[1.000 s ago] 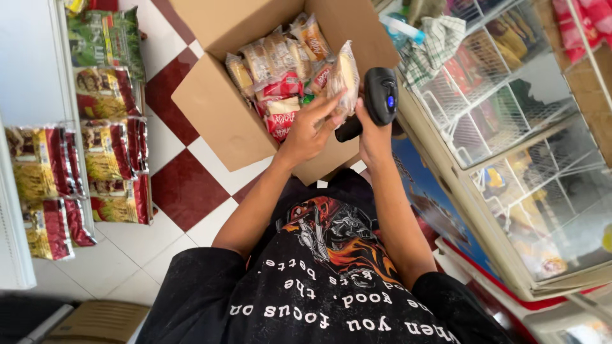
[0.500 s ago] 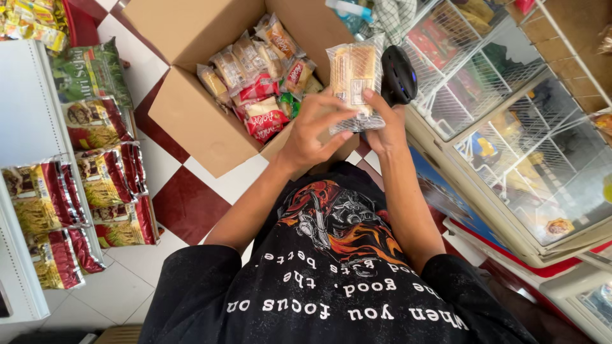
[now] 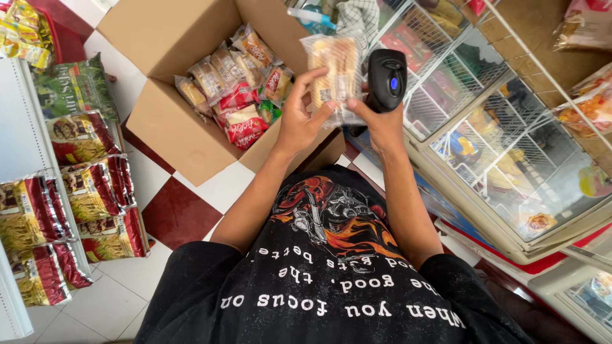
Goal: The person scans the barcodes on several packaged bread products using a handheld scanner and then places each item into a cardboard box.
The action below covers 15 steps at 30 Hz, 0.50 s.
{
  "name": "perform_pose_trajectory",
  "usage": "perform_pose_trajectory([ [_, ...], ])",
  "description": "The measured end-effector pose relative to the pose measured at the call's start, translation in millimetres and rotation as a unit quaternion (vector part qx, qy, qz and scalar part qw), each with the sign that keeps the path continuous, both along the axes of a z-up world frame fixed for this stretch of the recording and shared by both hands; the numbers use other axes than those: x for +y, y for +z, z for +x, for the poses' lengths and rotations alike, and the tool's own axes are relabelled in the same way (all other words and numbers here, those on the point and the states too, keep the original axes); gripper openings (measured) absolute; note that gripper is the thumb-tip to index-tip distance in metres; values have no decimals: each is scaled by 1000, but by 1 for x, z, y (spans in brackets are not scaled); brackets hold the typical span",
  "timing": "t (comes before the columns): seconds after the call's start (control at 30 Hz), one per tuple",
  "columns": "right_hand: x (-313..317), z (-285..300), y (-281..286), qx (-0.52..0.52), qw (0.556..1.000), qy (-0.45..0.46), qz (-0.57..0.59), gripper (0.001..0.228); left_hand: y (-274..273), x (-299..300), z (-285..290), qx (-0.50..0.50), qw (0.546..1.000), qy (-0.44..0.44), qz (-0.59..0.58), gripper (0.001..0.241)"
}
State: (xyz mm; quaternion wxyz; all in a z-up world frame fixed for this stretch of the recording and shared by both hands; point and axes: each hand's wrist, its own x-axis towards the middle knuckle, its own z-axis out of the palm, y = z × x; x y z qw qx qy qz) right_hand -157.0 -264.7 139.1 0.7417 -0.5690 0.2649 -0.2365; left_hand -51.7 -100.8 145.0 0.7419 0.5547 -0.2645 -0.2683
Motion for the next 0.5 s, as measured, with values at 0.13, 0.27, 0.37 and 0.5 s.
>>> perform_pose_trajectory([
  [0.13,-3,-9,1,24,1000,17,12,47,0,-21,-4,-11,988,118,-101,86],
  [0.27,-7,-8,-3,-71,995,-43,58,41,-5,-38,-6,167,964,87,-189,83],
  [0.37,-15,-11,-7,-79,994,-59,46,43,-14,-45,-11,315,936,23,-156,62],
  [0.5,-24,-16,-9,-72,994,-78,38,42,-15,-54,-19,290,942,13,-169,55],
])
